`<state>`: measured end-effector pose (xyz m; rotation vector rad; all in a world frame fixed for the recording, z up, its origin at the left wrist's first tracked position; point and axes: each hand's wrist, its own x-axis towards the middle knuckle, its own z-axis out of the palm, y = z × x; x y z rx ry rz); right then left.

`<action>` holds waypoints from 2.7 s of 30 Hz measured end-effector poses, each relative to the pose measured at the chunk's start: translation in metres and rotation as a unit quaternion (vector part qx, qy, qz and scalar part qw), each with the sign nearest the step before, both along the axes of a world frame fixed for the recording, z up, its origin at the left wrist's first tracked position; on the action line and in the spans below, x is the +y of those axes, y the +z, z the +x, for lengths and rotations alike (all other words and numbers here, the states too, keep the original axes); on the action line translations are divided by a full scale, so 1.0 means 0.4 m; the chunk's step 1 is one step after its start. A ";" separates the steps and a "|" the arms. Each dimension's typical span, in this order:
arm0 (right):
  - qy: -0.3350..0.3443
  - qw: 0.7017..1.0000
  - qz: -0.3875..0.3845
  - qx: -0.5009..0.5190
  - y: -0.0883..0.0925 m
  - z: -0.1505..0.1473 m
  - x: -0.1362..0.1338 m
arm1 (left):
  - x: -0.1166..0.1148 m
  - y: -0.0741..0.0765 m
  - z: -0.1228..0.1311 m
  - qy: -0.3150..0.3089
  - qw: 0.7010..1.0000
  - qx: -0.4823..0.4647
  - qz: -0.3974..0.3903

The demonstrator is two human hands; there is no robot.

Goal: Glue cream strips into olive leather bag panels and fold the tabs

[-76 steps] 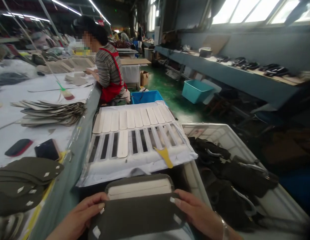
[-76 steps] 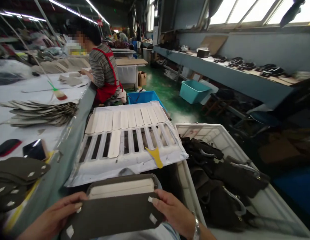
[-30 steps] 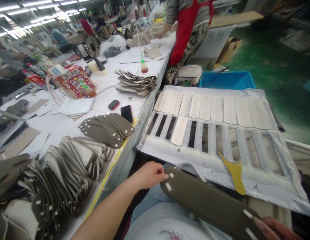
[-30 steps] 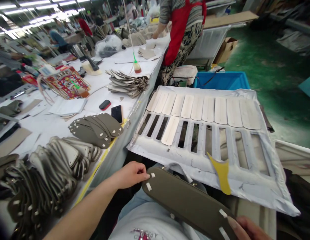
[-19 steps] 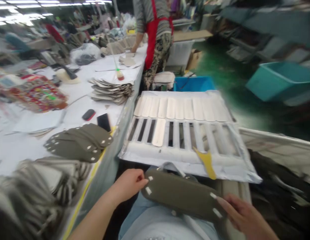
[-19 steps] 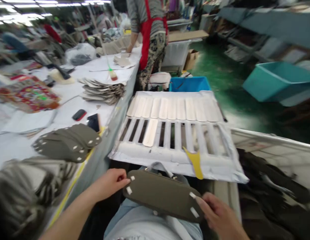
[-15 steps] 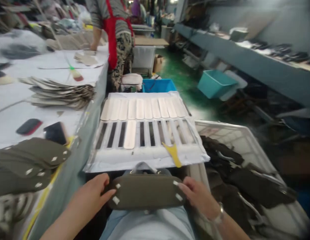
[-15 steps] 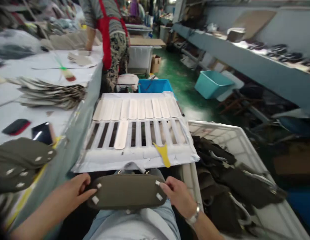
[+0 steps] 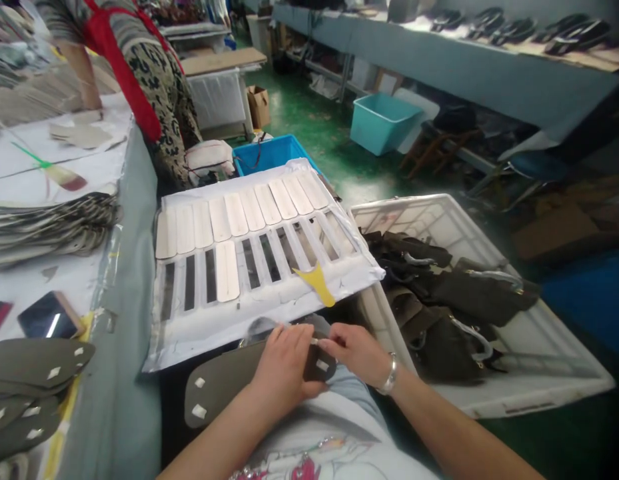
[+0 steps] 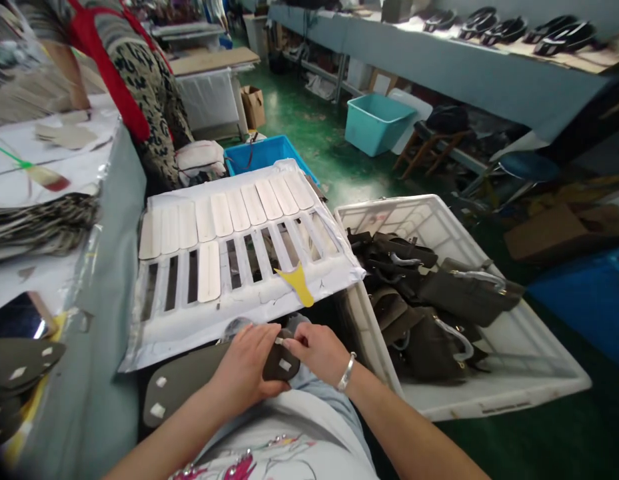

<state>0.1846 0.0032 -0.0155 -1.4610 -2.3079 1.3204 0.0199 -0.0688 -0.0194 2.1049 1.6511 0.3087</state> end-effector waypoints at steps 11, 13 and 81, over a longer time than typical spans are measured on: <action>-0.007 1.000 -0.019 0.004 -0.006 0.007 0.004 | 0.000 -0.010 0.016 0.028 0.999 -0.027 0.035; -0.008 1.000 -0.022 -0.002 -0.006 0.005 0.006 | 0.001 -0.013 0.016 0.028 0.998 -0.028 0.043; 0.379 0.803 0.457 -0.055 -0.028 -0.309 -0.159 | -0.351 0.016 -0.393 0.463 0.823 -0.316 -0.094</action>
